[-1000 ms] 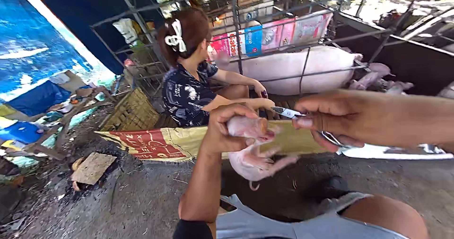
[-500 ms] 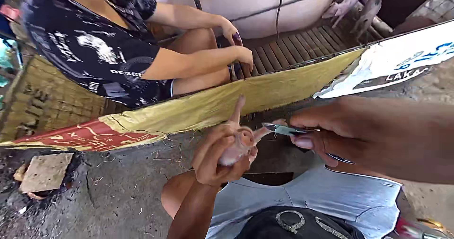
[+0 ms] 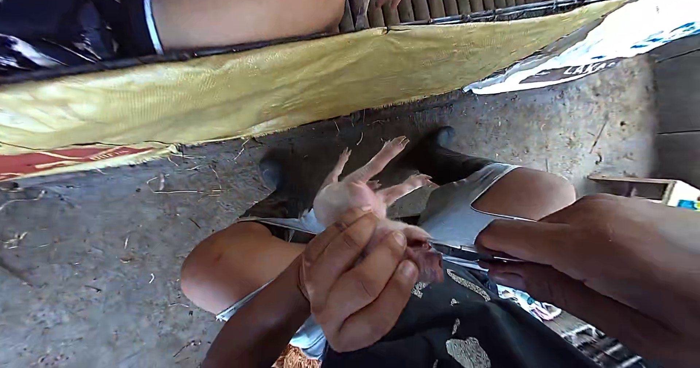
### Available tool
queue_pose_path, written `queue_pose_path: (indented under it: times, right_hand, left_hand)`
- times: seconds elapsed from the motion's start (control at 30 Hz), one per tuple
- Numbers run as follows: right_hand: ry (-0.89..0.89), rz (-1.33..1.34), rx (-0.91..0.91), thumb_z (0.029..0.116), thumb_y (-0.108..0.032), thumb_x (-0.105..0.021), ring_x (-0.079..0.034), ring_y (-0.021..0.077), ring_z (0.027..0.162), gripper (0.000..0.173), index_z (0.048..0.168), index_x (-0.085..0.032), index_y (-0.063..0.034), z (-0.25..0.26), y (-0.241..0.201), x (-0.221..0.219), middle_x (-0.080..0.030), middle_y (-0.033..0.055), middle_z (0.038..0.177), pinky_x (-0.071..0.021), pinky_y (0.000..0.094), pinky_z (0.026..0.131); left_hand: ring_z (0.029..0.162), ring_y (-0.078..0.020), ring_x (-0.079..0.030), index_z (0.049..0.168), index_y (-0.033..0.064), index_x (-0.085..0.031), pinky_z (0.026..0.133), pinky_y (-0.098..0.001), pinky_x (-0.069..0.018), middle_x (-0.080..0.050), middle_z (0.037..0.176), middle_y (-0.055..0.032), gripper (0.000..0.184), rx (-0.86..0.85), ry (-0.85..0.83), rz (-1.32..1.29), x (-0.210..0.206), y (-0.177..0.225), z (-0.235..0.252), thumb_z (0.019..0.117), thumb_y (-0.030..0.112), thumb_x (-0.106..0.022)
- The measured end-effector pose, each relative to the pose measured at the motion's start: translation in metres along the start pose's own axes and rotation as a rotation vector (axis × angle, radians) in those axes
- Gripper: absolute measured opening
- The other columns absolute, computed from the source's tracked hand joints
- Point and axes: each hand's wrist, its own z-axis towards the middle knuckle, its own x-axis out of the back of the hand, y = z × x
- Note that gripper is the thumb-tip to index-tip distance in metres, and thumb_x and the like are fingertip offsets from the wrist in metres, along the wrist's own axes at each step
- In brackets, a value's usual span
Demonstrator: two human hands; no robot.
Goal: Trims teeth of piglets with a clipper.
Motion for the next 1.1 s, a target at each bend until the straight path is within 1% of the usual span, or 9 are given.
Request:
queue_pose_path:
  times: [0.13, 0.33, 0.5, 0.57, 0.63, 0.7, 0.8, 0.87, 1.1]
  right_hand:
    - [-0.078, -0.002, -0.016, 0.1076, -0.039, -0.045, -0.053, 0.0122, 0.049, 0.03, 0.098, -0.063, -0.0161, 0.009, -0.005, 0.004, -0.05, -0.0038, 0.06, -0.0375, 0.0339, 0.04]
    - [-0.144, 0.161, -0.028, 0.108, -0.036, -0.047, -0.053, 0.0026, 0.051, 0.028, 0.1, -0.064, -0.0155, 0.007, 0.0, 0.002, -0.055, -0.007, 0.063, -0.0416, 0.024, 0.043]
    - [-0.174, 0.301, -0.022, 0.108, -0.035, -0.05, -0.055, -0.0017, 0.053, 0.025, 0.099, -0.063, -0.016, -0.001, 0.005, -0.002, -0.059, -0.009, 0.066, -0.0455, 0.019, 0.044]
    - [-0.178, 0.308, 0.0, 0.1083, -0.036, -0.049, -0.055, -0.003, 0.052, 0.026, 0.099, -0.063, -0.0169, -0.004, 0.008, -0.005, -0.058, -0.0102, 0.065, -0.0453, 0.0178, 0.044]
    - [-0.155, 0.298, 0.024, 0.1083, -0.037, -0.048, -0.051, -0.0038, 0.05, 0.026, 0.097, -0.062, -0.0176, -0.006, 0.011, -0.011, -0.055, -0.0112, 0.063, -0.0401, 0.0173, 0.041]
    - [-0.146, 0.328, 0.032, 0.1081, -0.038, -0.048, -0.052, -0.0054, 0.05, 0.026, 0.096, -0.062, -0.019, -0.007, 0.014, -0.016, -0.056, -0.0127, 0.063, -0.0415, 0.0152, 0.04]
    - [-0.177, 0.486, 0.022, 0.1078, -0.035, -0.052, -0.056, -0.0039, 0.051, 0.024, 0.097, -0.064, -0.0172, -0.01, 0.016, -0.017, -0.061, -0.0112, 0.066, -0.0458, 0.0152, 0.042]
    - [-0.21, 0.595, 0.006, 0.1078, -0.034, -0.053, -0.059, -0.0011, 0.052, 0.023, 0.1, -0.065, -0.0152, -0.011, 0.018, -0.015, -0.064, -0.0087, 0.069, -0.0495, 0.0165, 0.043]
    - [-0.252, 0.639, 0.003, 0.1083, -0.033, -0.052, -0.057, -0.0007, 0.05, 0.024, 0.098, -0.064, -0.0155, -0.015, 0.017, -0.019, -0.062, -0.0082, 0.067, -0.0477, 0.0166, 0.042]
  left_hand:
    - [0.112, -0.0342, -0.068, 0.118, -0.0011, -0.066, 0.103, -0.0491, -0.0533, -0.07, 0.117, -0.0186, 0.027, -0.01, 0.001, -0.045, -0.005, -0.005, -0.004, 0.0942, 0.01, -0.07]
    - [0.11, -0.0335, -0.068, 0.116, -0.0019, -0.067, 0.102, -0.0481, -0.0535, -0.071, 0.114, -0.0183, 0.027, -0.011, 0.021, -0.05, -0.009, -0.002, -0.003, 0.0925, 0.011, -0.073]
    - [0.109, -0.0329, -0.069, 0.113, -0.0024, -0.067, 0.103, -0.0481, -0.0531, -0.071, 0.114, -0.0182, 0.022, -0.027, 0.017, -0.053, -0.01, 0.004, 0.001, 0.0942, 0.008, -0.069]
    - [0.107, -0.0329, -0.069, 0.112, -0.0017, -0.067, 0.102, -0.0482, -0.0533, -0.071, 0.112, -0.0179, 0.021, -0.038, 0.022, -0.045, -0.01, 0.007, 0.0, 0.0939, 0.009, -0.07]
    - [0.108, -0.0331, -0.068, 0.114, 0.0, -0.064, 0.102, -0.0485, -0.0533, -0.069, 0.112, -0.0171, 0.021, -0.048, -0.009, -0.008, -0.007, 0.011, 0.0, 0.0959, 0.01, -0.068]
    - [0.109, -0.0338, -0.067, 0.115, -0.0001, -0.062, 0.102, -0.0491, -0.0533, -0.068, 0.112, -0.0174, 0.022, -0.054, -0.027, 0.009, -0.005, 0.015, 0.0, 0.0961, 0.01, -0.068]
    - [0.112, -0.0339, -0.066, 0.116, 0.0, -0.062, 0.104, -0.0485, -0.0518, -0.067, 0.115, -0.0171, 0.024, -0.072, -0.046, 0.0, -0.003, 0.016, -0.001, 0.0956, 0.01, -0.068]
    - [0.11, -0.0344, -0.068, 0.114, -0.0018, -0.066, 0.103, -0.0483, -0.053, -0.07, 0.114, -0.0183, 0.024, -0.065, -0.023, -0.029, -0.005, 0.016, 0.0, 0.0932, 0.009, -0.071]
    - [0.108, -0.034, -0.068, 0.113, -0.0013, -0.066, 0.102, -0.0487, -0.0532, -0.07, 0.113, -0.018, 0.023, -0.076, -0.045, -0.038, -0.008, 0.019, 0.001, 0.0938, 0.01, -0.07]
